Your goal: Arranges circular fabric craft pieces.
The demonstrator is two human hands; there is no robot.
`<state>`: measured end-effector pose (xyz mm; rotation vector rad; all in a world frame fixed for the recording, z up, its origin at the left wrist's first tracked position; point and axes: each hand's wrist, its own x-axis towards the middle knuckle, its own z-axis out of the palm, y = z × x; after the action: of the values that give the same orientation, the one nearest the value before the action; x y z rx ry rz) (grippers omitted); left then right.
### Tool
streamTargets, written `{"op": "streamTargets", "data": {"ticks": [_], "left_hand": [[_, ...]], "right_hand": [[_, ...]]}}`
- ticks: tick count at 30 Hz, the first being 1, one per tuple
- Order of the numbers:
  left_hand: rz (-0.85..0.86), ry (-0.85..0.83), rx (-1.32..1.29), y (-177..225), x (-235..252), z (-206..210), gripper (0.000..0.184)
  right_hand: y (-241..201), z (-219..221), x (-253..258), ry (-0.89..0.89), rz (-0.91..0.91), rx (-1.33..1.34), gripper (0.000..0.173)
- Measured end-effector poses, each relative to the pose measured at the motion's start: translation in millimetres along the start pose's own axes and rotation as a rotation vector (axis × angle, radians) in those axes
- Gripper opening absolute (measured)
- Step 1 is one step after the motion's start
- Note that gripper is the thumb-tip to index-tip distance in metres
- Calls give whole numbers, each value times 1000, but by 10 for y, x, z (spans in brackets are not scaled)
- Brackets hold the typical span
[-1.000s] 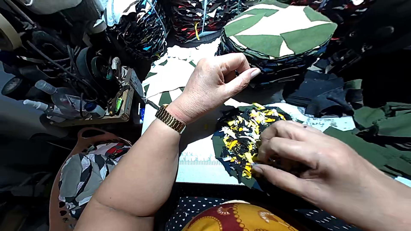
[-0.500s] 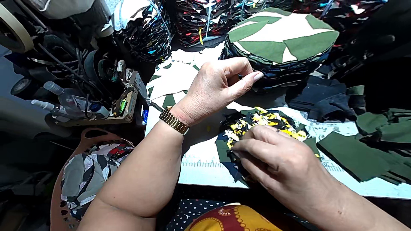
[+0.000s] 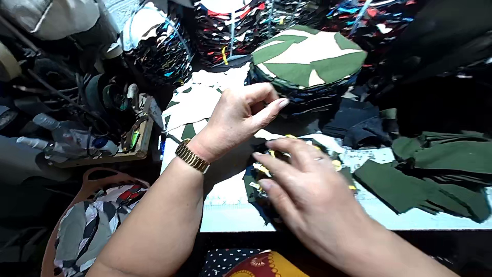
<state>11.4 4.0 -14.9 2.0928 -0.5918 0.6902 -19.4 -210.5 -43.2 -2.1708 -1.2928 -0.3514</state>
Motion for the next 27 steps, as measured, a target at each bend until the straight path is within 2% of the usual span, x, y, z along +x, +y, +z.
{"op": "streamTargets", "data": {"ticks": [3,7,11,15,18,21,22,25,27], "left_hand": [[-5,7,36,0,8,2,17],[-22,26,31,-13,-21,20,16],[-15,29,13,5,-13,41,15],[3,46,-6,59,2,62,14],[-26,35,32,234,-34,97,12],[-21,21,5,383,-18,221,12],[-9,21,-26,397,11,266,12],[-6,-50,-117,550,88,298,12],[-8,-81,-153,647,163,298,11]], "right_hand": [[48,202,-51,-221,27,-178,63],[69,244,-59,-321,28,-211,62],[77,28,-45,-279,68,-110,69],[240,-68,-62,-209,61,-158,74],[280,29,-87,-336,148,-160,73],[249,-107,-3,-551,242,22,67],[284,-143,25,-568,243,89,67],[342,-389,-17,-401,174,192,68],[378,-672,-149,-241,117,169,58]]}}
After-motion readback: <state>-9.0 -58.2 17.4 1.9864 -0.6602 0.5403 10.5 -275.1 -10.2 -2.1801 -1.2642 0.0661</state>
